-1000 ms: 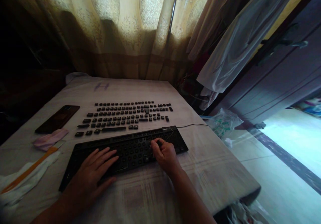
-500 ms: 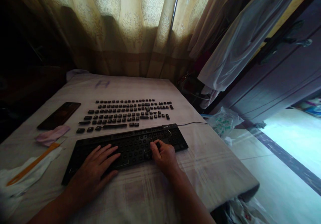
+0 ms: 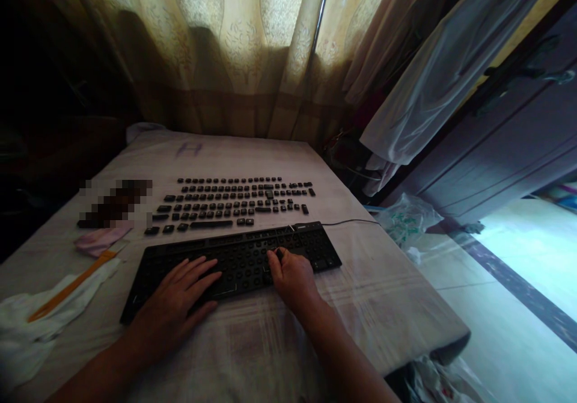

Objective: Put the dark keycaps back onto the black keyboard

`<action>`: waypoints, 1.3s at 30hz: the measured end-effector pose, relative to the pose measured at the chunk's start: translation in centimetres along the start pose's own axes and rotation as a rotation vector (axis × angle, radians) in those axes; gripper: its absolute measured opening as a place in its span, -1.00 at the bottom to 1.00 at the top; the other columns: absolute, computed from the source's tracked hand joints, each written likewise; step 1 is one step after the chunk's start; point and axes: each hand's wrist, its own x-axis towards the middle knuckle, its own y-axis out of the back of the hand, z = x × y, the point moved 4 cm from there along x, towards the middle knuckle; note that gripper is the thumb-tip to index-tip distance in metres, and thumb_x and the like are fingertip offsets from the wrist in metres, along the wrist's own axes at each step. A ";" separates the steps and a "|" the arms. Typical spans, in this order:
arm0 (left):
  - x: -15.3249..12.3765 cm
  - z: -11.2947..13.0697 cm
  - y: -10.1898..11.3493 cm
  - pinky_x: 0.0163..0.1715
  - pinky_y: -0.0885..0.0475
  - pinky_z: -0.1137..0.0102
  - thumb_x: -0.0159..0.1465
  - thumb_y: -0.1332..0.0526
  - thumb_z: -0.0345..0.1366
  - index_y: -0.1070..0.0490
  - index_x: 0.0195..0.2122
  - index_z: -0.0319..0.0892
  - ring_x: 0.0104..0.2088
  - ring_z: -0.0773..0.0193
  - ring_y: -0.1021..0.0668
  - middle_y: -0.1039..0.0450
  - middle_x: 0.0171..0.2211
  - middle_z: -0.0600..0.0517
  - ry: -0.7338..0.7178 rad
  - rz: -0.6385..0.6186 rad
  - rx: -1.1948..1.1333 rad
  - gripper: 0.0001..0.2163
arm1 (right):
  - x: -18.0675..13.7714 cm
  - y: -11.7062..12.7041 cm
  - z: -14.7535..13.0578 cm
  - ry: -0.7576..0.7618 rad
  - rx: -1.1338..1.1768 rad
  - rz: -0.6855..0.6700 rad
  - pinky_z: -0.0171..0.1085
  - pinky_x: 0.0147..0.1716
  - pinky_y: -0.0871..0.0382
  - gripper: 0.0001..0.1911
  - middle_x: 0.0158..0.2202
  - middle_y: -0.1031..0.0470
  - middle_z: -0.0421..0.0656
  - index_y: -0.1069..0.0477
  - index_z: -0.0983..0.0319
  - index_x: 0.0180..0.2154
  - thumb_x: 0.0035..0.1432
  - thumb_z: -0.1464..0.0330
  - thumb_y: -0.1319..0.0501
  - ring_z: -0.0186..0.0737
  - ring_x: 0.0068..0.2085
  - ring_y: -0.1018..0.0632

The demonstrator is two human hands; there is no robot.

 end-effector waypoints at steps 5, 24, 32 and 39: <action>0.0 0.1 0.1 0.13 -0.32 -0.05 0.29 -0.19 -0.19 -0.37 0.11 -0.11 0.15 -0.02 -0.43 -0.40 0.16 -0.09 0.004 -0.009 -0.009 -0.63 | -0.8 -0.7 -0.1 0.134 -0.008 0.096 -0.35 -0.49 -0.24 -0.59 -0.59 -0.48 -0.14 -0.40 0.19 -0.45 0.32 0.20 0.07 -0.24 -0.57 -0.51; 0.0 0.1 0.0 0.15 -0.28 -0.06 0.28 -0.21 -0.20 -0.37 0.12 -0.11 0.17 -0.02 -0.41 -0.38 0.18 -0.09 0.022 -0.025 -0.027 -0.62 | -1.9 -1.6 0.6 -0.017 -0.004 0.303 -0.31 -0.53 -0.24 -0.46 -0.62 -0.46 -0.10 -0.39 0.20 -0.47 0.34 0.11 0.18 -0.18 -0.57 -0.50; 0.0 0.1 -0.2 0.16 -0.27 -0.05 0.27 -0.20 -0.23 -0.36 0.12 -0.11 0.17 -0.01 -0.41 -0.38 0.17 -0.09 0.017 -0.011 -0.016 -0.62 | -3.0 -1.3 0.3 0.149 0.079 0.285 -0.36 -0.56 -0.24 -0.58 -0.63 -0.44 -0.17 -0.41 0.20 -0.46 0.32 0.21 0.07 -0.27 -0.62 -0.44; -0.2 -0.1 -0.5 0.16 -0.27 -0.06 0.27 -0.21 -0.23 -0.37 0.11 -0.09 0.18 -0.01 -0.40 -0.38 0.17 -0.07 0.024 0.002 -0.023 -0.63 | -2.3 -0.7 0.2 0.166 0.097 0.252 -0.38 -0.59 -0.22 -0.56 -0.64 -0.46 -0.19 -0.45 0.21 -0.47 0.30 0.18 0.04 -0.29 -0.63 -0.46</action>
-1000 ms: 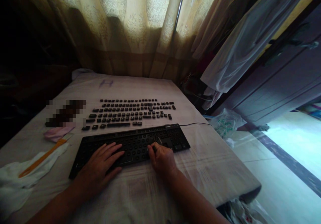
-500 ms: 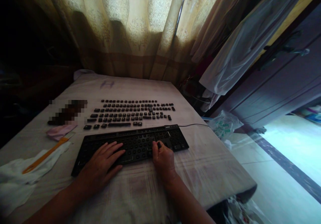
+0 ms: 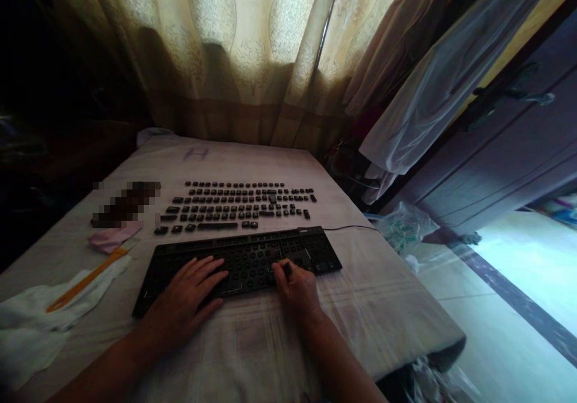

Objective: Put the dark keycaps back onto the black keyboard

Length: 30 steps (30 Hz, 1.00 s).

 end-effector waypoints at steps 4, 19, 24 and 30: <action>-0.1 0.0 -0.1 0.18 -0.26 -0.05 0.27 -0.21 -0.22 -0.36 0.12 -0.07 0.18 0.00 -0.39 -0.38 0.18 -0.06 0.010 0.007 -0.018 -0.63 | 0.2 -0.1 -0.2 0.021 -0.059 -0.039 -0.37 -0.58 -0.23 -0.50 -0.65 -0.47 -0.16 -0.46 0.21 -0.52 0.31 0.13 0.04 -0.26 -0.62 -0.49; 0.1 0.2 0.2 0.16 -0.27 -0.08 0.26 -0.22 -0.23 -0.37 0.10 -0.10 0.17 -0.02 -0.40 -0.38 0.17 -0.09 0.015 -0.003 -0.014 -0.63 | 0.3 -0.2 0.7 -0.410 0.332 0.118 -0.31 -0.66 -0.26 -0.37 -0.78 -0.37 -0.17 -0.40 0.19 -0.65 0.18 -0.11 0.01 -0.23 -0.71 -0.44; 0.2 0.2 0.4 0.16 -0.28 -0.07 0.24 -0.24 -0.25 -0.38 0.09 -0.10 0.17 -0.02 -0.41 -0.39 0.16 -0.08 0.018 0.009 -0.018 -0.62 | 0.3 -1.4 -0.8 -0.175 0.363 -0.002 -0.35 -0.50 -0.37 -0.63 -0.63 -0.52 -0.19 -0.51 0.21 -0.48 0.19 0.11 -0.13 -0.24 -0.57 -0.55; 0.0 0.1 0.2 0.16 -0.27 -0.05 0.25 -0.24 -0.23 -0.37 0.09 -0.09 0.16 -0.01 -0.41 -0.39 0.16 -0.07 0.014 0.033 -0.007 -0.63 | 0.4 -1.8 -1.2 -0.238 0.430 -0.046 -0.35 -0.54 -0.40 -0.71 -0.63 -0.53 -0.20 -0.56 0.22 -0.35 0.15 0.17 -0.17 -0.23 -0.56 -0.55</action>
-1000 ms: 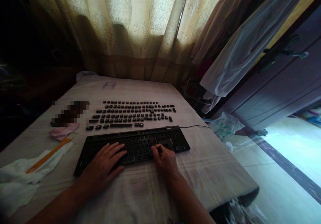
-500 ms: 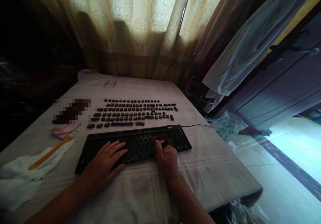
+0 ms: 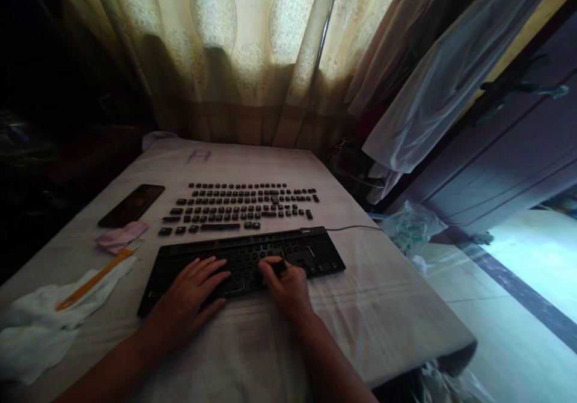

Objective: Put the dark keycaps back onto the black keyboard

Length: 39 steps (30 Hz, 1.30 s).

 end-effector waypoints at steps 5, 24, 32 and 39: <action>0.5 0.7 1.1 0.13 -0.26 -0.08 0.26 -0.23 -0.20 -0.39 0.05 -0.12 0.09 -0.02 -0.46 -0.46 0.07 -0.10 0.009 0.085 -0.049 -0.66 | -0.2 0.2 -0.9 -0.010 0.061 -0.006 -0.35 -0.57 -0.38 -0.71 -0.66 -0.50 -0.20 -0.53 0.23 -0.44 0.14 0.18 -0.20 -0.24 -0.60 -0.53; 1.7 1.3 2.9 -0.25 -0.36 0.24 0.34 -0.07 -0.14 -0.47 -0.39 -0.12 -0.32 0.18 -0.53 -0.53 -0.40 0.03 0.324 0.081 -0.417 -0.73 | -2.4 -2.6 -6.6 0.495 0.004 -0.025 -0.34 -0.35 -0.51 -0.82 -0.40 -0.62 -0.12 -0.52 0.22 -0.31 0.26 0.40 -0.14 -0.25 -0.39 -0.62; 1.5 0.7 2.9 -0.26 -0.38 0.27 0.34 -0.07 -0.19 -0.49 -0.35 -0.12 -0.32 0.20 -0.54 -0.54 -0.38 0.02 0.313 0.087 -0.393 -0.76 | -1.9 -2.4 -3.8 0.490 -0.368 0.038 -0.33 -0.32 -0.45 -0.77 -0.31 -0.58 -0.09 -0.52 0.21 -0.17 0.29 0.38 -0.09 -0.25 -0.33 -0.59; 1.0 -0.1 2.4 -0.25 -0.41 0.26 0.33 -0.10 -0.20 -0.50 -0.36 -0.12 -0.32 0.20 -0.55 -0.55 -0.38 0.03 0.329 0.075 -0.414 -0.77 | -1.0 -0.4 -2.7 0.439 -0.884 0.092 -0.30 -0.47 -0.26 -0.70 -0.40 -0.50 -0.11 -0.53 0.22 -0.26 0.14 0.59 -0.07 -0.21 -0.44 -0.48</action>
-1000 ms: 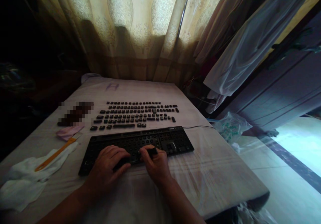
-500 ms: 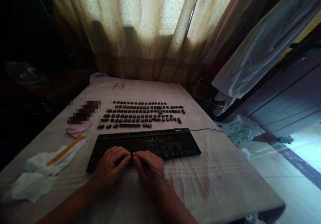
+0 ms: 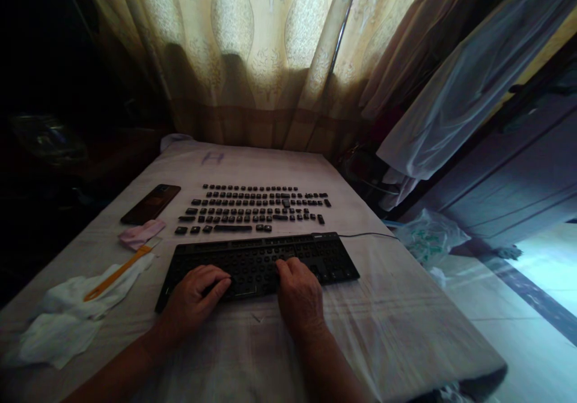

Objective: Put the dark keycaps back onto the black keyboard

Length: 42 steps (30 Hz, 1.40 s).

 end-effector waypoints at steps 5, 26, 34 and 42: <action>0.0 -0.3 0.2 -0.25 -0.43 0.28 0.32 -0.11 -0.21 -0.50 -0.38 -0.11 -0.32 0.22 -0.55 -0.55 -0.39 0.04 0.004 0.026 -0.033 -0.78 | 0.4 -0.5 0.1 0.040 -0.082 -0.099 -0.29 -0.50 -0.19 -0.76 -0.45 -0.46 -0.13 -0.49 0.20 -0.43 0.09 0.60 -0.12 -0.22 -0.46 -0.45; -0.1 -0.3 0.0 -0.27 -0.43 0.30 0.35 -0.07 -0.19 -0.48 -0.40 -0.10 -0.33 0.21 -0.54 -0.53 -0.41 0.03 -0.002 -0.033 -0.033 -0.74 | 1.8 0.9 -5.9 0.313 0.364 -0.083 -0.34 -0.36 -0.41 -0.88 -0.35 -0.59 -0.15 -0.53 0.15 -0.30 0.20 0.45 -0.22 -0.24 -0.38 -0.56; 0.0 -0.8 0.1 -0.27 -0.46 0.31 0.35 -0.07 -0.20 -0.51 -0.33 -0.07 -0.32 0.20 -0.57 -0.55 -0.38 0.04 -0.002 0.004 -0.075 -0.77 | 6.2 -0.1 -0.5 0.111 0.469 -0.207 -0.30 -0.20 -0.45 -0.80 -0.23 -0.60 -0.12 -0.53 0.19 -0.17 0.15 0.49 -0.24 -0.21 -0.23 -0.60; -0.1 -1.2 -0.1 -0.30 -0.48 0.34 0.35 -0.07 -0.20 -0.50 -0.38 -0.08 -0.37 0.24 -0.57 -0.54 -0.42 0.04 -0.062 0.015 -0.061 -0.75 | 11.7 -4.0 6.7 -0.192 0.288 -0.389 -0.23 -0.24 -0.43 -0.84 -0.23 -0.65 -0.11 -0.61 0.18 -0.24 0.10 0.43 -0.29 -0.15 -0.25 -0.62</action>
